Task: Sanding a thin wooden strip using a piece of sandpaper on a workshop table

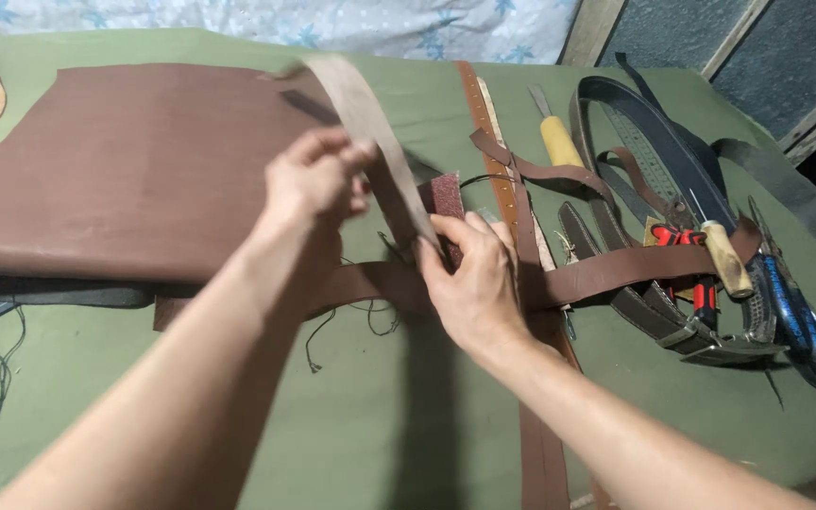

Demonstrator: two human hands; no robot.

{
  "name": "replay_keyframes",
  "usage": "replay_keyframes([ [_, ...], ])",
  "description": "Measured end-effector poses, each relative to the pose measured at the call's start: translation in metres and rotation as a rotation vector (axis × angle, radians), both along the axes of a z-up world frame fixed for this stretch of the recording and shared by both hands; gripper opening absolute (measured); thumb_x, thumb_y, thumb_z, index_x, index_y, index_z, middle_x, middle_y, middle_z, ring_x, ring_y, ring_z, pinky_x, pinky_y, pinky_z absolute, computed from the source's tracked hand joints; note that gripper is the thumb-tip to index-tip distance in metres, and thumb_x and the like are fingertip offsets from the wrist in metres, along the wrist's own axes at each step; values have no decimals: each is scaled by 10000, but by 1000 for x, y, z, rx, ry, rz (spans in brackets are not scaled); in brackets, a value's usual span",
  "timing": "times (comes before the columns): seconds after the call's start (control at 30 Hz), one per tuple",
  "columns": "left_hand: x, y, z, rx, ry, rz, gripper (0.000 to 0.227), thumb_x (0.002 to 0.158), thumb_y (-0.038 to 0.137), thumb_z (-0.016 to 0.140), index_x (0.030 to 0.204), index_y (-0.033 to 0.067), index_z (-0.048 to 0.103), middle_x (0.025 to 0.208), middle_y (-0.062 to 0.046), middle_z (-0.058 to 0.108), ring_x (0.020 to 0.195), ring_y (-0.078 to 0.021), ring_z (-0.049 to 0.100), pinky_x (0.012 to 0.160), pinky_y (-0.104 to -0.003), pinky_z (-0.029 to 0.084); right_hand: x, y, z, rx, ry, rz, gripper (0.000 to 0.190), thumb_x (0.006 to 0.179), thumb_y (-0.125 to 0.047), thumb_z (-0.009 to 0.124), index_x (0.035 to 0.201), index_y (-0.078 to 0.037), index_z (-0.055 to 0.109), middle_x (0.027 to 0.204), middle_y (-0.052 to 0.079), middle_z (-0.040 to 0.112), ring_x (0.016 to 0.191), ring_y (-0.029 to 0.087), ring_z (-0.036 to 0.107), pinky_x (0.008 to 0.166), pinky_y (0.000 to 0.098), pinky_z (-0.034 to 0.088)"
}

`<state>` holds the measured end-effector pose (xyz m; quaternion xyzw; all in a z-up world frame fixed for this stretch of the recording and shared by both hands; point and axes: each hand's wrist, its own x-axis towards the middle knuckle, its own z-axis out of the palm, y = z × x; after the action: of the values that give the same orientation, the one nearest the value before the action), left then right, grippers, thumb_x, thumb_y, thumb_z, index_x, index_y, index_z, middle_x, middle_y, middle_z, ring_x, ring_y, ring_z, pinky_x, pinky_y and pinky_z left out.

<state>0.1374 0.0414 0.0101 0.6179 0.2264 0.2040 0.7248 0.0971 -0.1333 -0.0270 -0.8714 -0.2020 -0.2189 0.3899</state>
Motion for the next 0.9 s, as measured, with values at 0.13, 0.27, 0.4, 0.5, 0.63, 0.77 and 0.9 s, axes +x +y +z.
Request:
replay_keyframes([
  [0.13, -15, 9, 73, 10, 68, 12, 153, 926, 139, 748, 1077, 163, 747, 757, 9, 670, 619, -87, 484, 524, -254, 381, 6, -2, -4, -27, 167, -34, 381, 850, -305, 644, 1183, -155, 753, 921, 51, 664, 1014, 285, 502, 926, 387, 438],
  [0.27, -28, 17, 93, 51, -92, -68, 44, 968, 210, 686, 1011, 206, 677, 842, -1, 733, 728, -136, 620, 687, -300, 492, 31, -12, -3, 171, 122, -36, 331, 891, -142, 576, 1164, -141, 763, 1106, 63, 755, 993, 223, 657, 913, 322, 502],
  [0.4, -72, -4, 102, -98, -96, -273, 489, 837, 154, 610, 1302, 5, 640, 798, -220, 697, 624, -305, 682, 542, -444, 531, 66, -37, 23, 311, -111, -88, 419, 841, 57, 484, 1110, -105, 762, 1128, 49, 771, 1084, 182, 717, 1101, 321, 464],
  [0.5, -87, -12, 69, -342, 127, -356, 330, 971, 101, 621, 1296, 95, 678, 863, -257, 667, 669, -365, 685, 508, -469, 563, 59, -53, 67, 258, -193, -58, 584, 787, 211, 457, 1289, -59, 585, 1290, 112, 660, 1224, 264, 619, 1112, 356, 431],
  [0.63, -109, -27, 15, -331, 235, -456, 348, 985, 92, 616, 1313, -10, 675, 834, -270, 701, 595, -323, 695, 514, -377, 581, 39, -62, 74, 221, -127, 45, 819, 952, 207, 453, 1601, -173, 128, 1719, 177, 147, 1605, 389, 298, 1322, 509, 293],
  [0.77, -121, -31, -12, -390, 436, -426, 308, 990, 72, 627, 1277, -11, 704, 835, -283, 710, 645, -335, 707, 541, -370, 586, -4, -41, 70, -221, -107, 121, 561, 1005, 11, 448, 1513, -199, 340, 1237, 144, 430, 953, 355, 544, 773, 361, 502],
  [0.9, -129, -26, -24, -572, 346, -470, 370, 898, -118, 603, 1254, -48, 674, 936, -286, 739, 748, -303, 708, 683, -367, 600, -32, -21, 20, -569, -106, 336, 637, 824, 68, 606, 1379, -245, 623, 1355, 11, 681, 977, 218, 576, 794, 345, 482],
])
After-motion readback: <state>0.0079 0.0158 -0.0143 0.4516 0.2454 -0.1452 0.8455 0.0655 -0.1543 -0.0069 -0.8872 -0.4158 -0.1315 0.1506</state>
